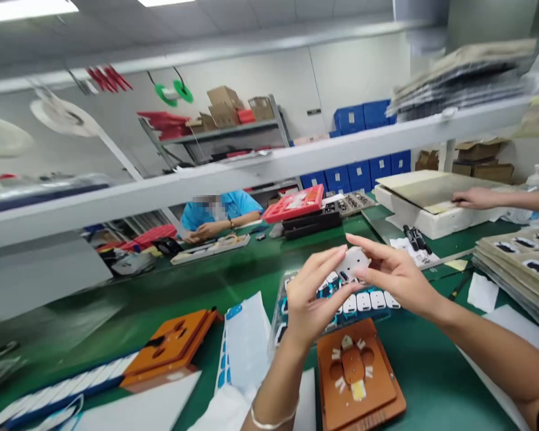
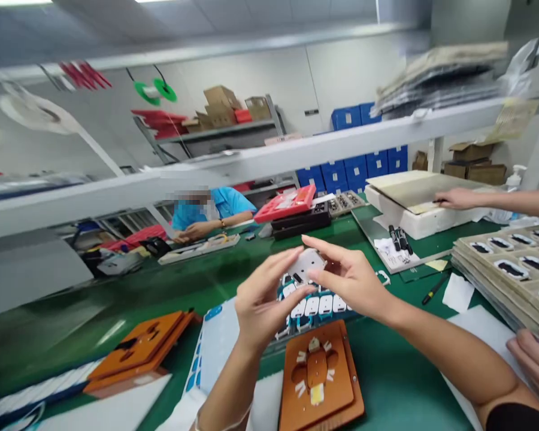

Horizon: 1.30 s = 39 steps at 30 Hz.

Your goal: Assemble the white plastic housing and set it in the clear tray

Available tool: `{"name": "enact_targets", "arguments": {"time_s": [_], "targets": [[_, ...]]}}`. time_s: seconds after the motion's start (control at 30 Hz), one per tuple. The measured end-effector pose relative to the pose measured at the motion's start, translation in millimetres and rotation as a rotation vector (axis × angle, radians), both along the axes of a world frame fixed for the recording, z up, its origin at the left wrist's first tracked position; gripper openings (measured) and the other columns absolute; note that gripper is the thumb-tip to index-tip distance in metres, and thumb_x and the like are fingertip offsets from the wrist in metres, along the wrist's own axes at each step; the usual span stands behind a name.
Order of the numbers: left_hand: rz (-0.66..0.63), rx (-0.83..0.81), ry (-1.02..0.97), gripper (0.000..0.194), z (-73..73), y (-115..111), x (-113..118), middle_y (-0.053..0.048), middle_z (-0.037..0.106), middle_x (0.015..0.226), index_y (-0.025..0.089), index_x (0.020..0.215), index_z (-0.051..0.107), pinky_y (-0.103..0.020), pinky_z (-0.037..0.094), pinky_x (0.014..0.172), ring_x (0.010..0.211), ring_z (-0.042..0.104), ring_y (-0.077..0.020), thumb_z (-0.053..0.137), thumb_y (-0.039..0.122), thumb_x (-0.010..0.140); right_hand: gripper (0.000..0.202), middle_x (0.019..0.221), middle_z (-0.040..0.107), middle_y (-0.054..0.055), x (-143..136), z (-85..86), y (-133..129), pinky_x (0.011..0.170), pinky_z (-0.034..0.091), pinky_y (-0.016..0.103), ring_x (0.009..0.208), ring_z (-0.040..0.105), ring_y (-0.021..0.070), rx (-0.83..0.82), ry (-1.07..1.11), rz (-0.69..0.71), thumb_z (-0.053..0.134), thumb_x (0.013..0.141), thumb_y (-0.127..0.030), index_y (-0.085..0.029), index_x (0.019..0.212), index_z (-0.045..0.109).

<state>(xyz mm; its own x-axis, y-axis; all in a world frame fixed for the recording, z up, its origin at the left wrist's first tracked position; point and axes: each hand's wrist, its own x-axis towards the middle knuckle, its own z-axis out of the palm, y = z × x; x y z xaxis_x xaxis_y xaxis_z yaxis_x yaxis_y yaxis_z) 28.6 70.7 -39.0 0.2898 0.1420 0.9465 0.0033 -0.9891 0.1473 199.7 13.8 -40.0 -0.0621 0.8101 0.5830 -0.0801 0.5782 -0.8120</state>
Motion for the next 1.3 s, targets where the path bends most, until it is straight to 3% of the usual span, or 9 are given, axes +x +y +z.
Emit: {"name": "enact_targets", "arguments": {"time_s": [0.1,0.23,0.33,0.53,0.77,0.97,1.1,1.3], "targets": [[-0.020,-0.102,-0.044,0.046,-1.6,-2.3,3.2,-0.009,0.076,0.107,0.024,0.123,0.071,-0.028,0.062,0.080,0.092,0.073,-0.0205,0.081,0.018,0.079,0.048,0.083,0.065,0.001,3.2,-1.2,3.0,0.062,0.054,0.022,0.068,0.057,0.0100,0.059,-0.040,-0.049,0.067,0.091,-0.030,-0.020,0.137,0.061],[-0.094,-0.327,-0.149,0.033,-5.1,-9.2,9.2,-0.007,0.075,0.098,0.024,0.115,0.075,-0.023,0.060,0.070,0.083,0.071,-0.0172,0.078,0.021,0.082,0.042,0.091,0.072,0.005,3.8,-0.3,-1.6,0.072,0.060,0.027,0.077,0.066,0.0129,0.070,-0.063,-0.054,0.061,0.096,-0.032,-0.020,0.136,0.062],[-0.088,-0.344,-0.190,0.035,-6.7,-12.5,10.4,-0.006,0.074,0.099,0.025,0.116,0.074,-0.022,0.057,0.072,0.086,0.068,-0.0158,0.077,0.017,0.082,0.043,0.101,0.074,0.005,3.1,-1.4,-4.2,0.079,0.061,0.028,0.082,0.068,0.0132,0.097,-0.066,-0.020,0.060,0.097,-0.032,-0.022,0.139,0.059],[-0.036,-0.220,-0.178,0.047,-6.0,-14.4,7.5,-0.004,0.071,0.099,0.029,0.122,0.070,-0.023,0.054,0.074,0.086,0.064,-0.0146,0.077,0.010,0.080,0.042,0.107,0.075,0.002,-0.6,-1.2,-9.1,0.079,0.062,0.024,0.084,0.071,0.0111,0.190,-0.073,0.033,0.059,0.097,-0.022,-0.027,0.139,0.059],[0.027,0.023,-0.040,0.061,2.2,-17.3,3.6,-0.006,0.069,0.102,0.025,0.135,0.062,-0.028,0.055,0.079,0.091,0.062,-0.0171,0.083,0.020,0.077,0.033,0.086,0.076,0.001,-3.4,7.1,-19.8,0.058,0.054,0.018,0.064,0.066,0.0097,0.365,-0.225,-0.349,0.053,0.097,-0.017,-0.018,0.124,0.071],[0.200,0.260,0.032,0.053,13.1,-25.4,-4.3,-0.006,0.074,0.096,0.015,0.124,0.064,-0.028,0.060,0.077,0.087,0.067,-0.0172,0.084,0.014,0.075,0.030,0.087,0.078,0.003,-2.5,14.7,-23.9,0.058,0.053,0.018,0.065,0.068,0.0108,0.528,-0.265,-0.410,0.057,0.092,-0.011,-0.018,0.114,0.076],[0.089,0.235,0.008,0.051,14.6,-27.2,-8.4,-0.009,0.075,0.098,0.011,0.117,0.063,-0.029,0.063,0.081,0.090,0.072,-0.0182,0.087,0.012,0.072,0.029,0.080,0.076,0.004,0.8,16.0,-25.1,0.053,0.050,0.020,0.059,0.065,0.0104,0.573,-0.280,-0.394,0.059,0.090,-0.010,-0.016,0.113,0.076],[-0.014,0.242,0.062,0.047,20.7,-29.1,-13.6,-0.013,0.076,0.101,0.010,0.113,0.062,-0.034,0.063,0.082,0.092,0.072,-0.0195,0.086,0.011,0.073,0.030,0.078,0.076,0.001,3.3,18.5,-31.0,0.056,0.051,0.020,0.062,0.066,0.0107,0.460,-0.208,-0.268,0.064,0.088,-0.008,-0.022,0.112,0.076]]}}
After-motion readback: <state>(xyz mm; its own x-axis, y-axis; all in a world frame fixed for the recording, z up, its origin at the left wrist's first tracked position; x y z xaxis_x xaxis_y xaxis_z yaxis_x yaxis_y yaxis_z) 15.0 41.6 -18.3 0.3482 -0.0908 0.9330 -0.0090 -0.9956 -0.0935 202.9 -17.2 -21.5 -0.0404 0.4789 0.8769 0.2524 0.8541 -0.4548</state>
